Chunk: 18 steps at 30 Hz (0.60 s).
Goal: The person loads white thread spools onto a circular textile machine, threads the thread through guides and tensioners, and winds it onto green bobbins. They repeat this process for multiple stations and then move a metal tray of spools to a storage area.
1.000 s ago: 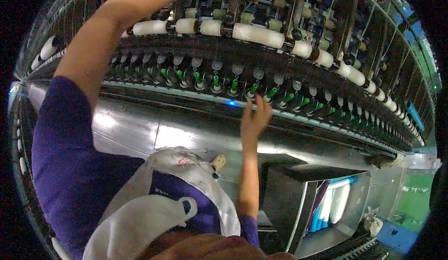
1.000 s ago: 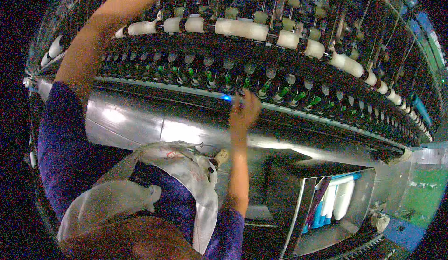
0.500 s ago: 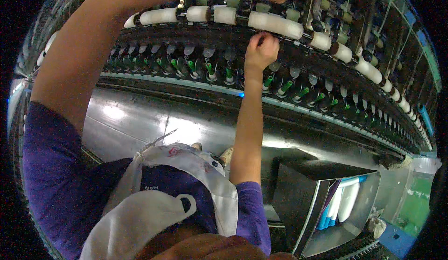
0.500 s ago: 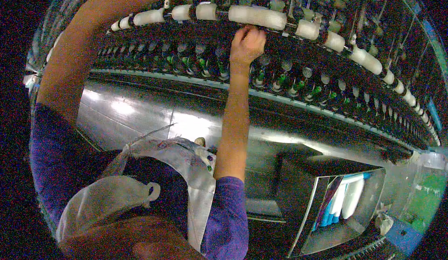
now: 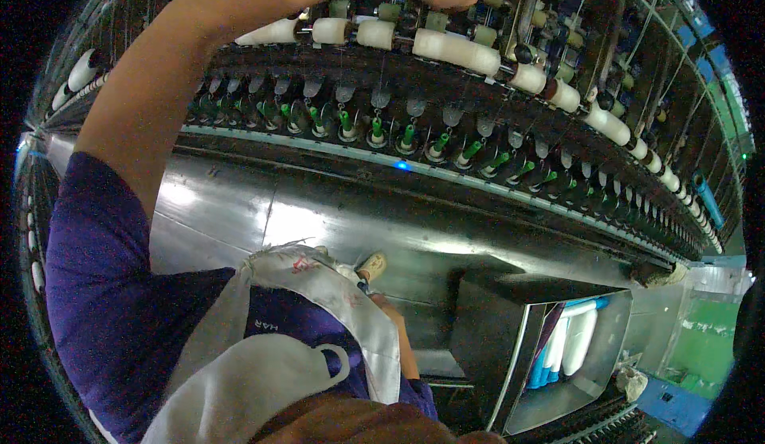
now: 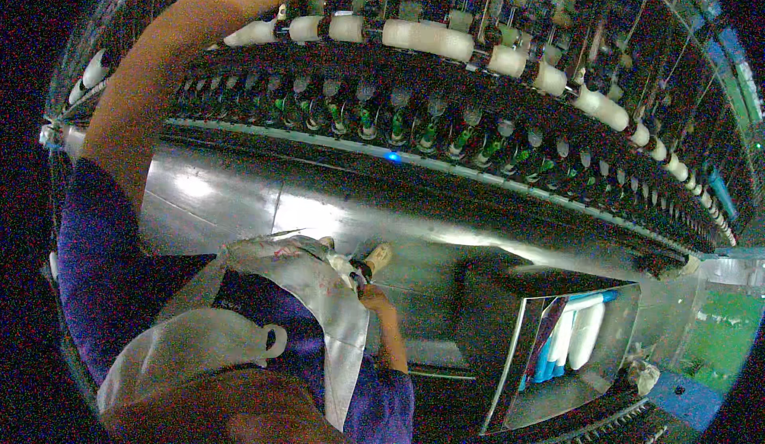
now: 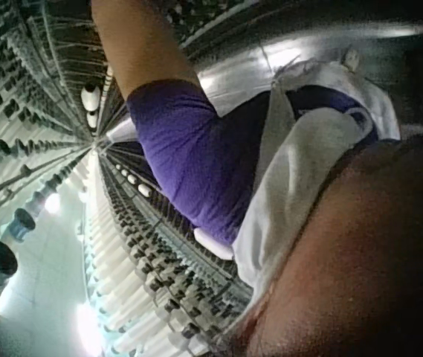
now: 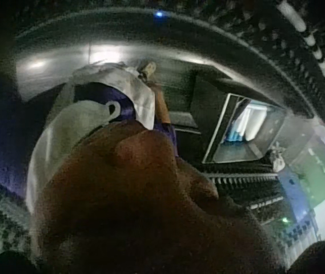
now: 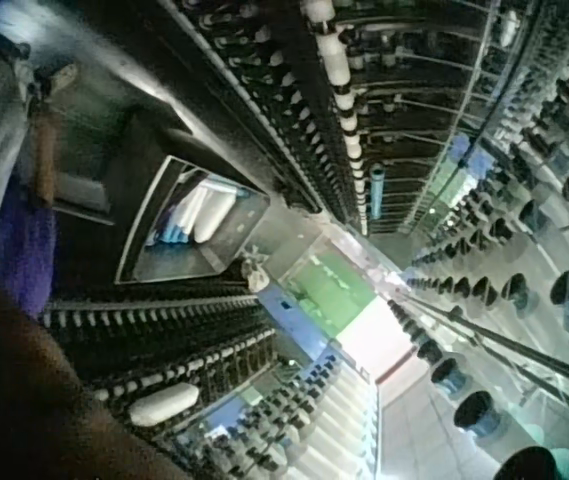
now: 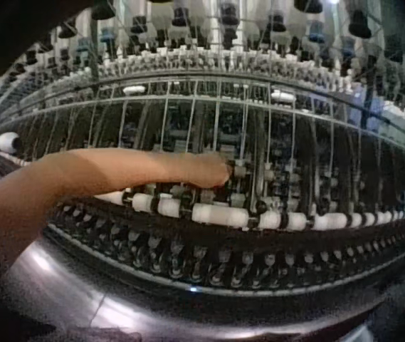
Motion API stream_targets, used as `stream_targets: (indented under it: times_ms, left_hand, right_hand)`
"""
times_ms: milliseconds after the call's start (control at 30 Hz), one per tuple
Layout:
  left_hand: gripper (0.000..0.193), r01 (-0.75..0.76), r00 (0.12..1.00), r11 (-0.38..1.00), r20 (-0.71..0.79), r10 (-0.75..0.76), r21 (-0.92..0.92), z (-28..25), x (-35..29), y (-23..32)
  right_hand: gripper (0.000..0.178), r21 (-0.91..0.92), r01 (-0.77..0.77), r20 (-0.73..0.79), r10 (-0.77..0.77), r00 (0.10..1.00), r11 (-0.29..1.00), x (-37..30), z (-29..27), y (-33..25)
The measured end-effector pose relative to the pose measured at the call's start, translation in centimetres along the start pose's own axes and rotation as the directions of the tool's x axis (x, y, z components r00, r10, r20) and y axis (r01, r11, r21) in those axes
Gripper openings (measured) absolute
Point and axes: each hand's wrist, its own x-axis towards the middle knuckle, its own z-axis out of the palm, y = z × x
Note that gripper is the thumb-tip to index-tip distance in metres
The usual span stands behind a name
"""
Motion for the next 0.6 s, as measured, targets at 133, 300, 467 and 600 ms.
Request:
stream_targets:
  times_ms: [133,300,467,600]
  left_hand:
    - [0.016,-0.035,0.983,0.892,-0.175,-0.05,-0.451,-1.4,-2.5,0.2]
    - [0.022,0.0,0.733,0.801,-0.545,-0.407,-0.598,0.3,-11.5,0.7]
    - [0.029,0.223,0.526,0.607,-0.431,-0.734,-0.763,5.5,-18.7,5.1]
    - [0.032,0.202,0.511,0.442,-0.291,-0.809,-0.874,9.6,-19.3,9.1]
  right_hand:
    - [0.037,-0.048,-0.043,0.111,0.048,0.993,0.998,3.5,-7.3,-0.6]
    - [0.021,-0.203,0.074,-0.454,-0.161,0.876,0.976,9.9,-26.2,-4.2]
    - [0.015,0.104,0.561,-0.803,-0.263,0.534,0.821,11.2,-45.4,-15.9]
    - [0.05,0.332,0.605,-0.799,-0.126,0.588,0.723,16.9,-53.6,-22.8]
